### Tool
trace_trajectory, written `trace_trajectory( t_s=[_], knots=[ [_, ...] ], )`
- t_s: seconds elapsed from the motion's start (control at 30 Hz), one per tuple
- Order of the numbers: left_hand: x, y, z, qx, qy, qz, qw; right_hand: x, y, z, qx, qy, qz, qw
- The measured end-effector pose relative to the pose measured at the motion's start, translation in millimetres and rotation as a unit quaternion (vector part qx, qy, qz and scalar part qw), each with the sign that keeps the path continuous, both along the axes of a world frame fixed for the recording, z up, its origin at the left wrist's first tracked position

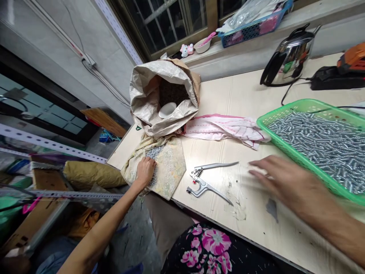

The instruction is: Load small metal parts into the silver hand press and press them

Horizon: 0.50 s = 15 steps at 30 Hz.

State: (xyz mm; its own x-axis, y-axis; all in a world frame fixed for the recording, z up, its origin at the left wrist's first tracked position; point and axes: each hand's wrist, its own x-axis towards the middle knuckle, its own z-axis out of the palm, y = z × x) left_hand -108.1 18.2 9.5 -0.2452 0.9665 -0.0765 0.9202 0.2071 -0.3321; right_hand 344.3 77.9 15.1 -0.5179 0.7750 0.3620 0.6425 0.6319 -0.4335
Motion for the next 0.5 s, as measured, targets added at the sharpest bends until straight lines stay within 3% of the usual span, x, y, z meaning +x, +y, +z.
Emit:
trace_trajectory(
  t_s=[0.1,0.17,0.27,0.37,0.5],
  knots=[
    [-3,6,4.4,-0.014,0.001,-0.009,1.000,-46,-25,-15.9,-0.057,-0.014,0.114,0.992],
    [-3,5,7.5,-0.007,-0.002,-0.018,1.000,-67,-35,-23.4,-0.088,-0.046,0.152,0.983],
    [10,-4,10.6,0.049,-0.072,-0.052,0.995,-82,-40,-32.6,-0.098,-0.084,0.163,0.978],
    [38,-19,8.9,0.096,-0.188,-0.123,0.970,-86,-41,-39.2,-0.091,-0.102,0.151,0.979],
    [71,-32,-2.3,0.054,-0.209,-0.231,0.949,-86,-41,-45.0,-0.077,-0.112,0.143,0.980]
  ],
)
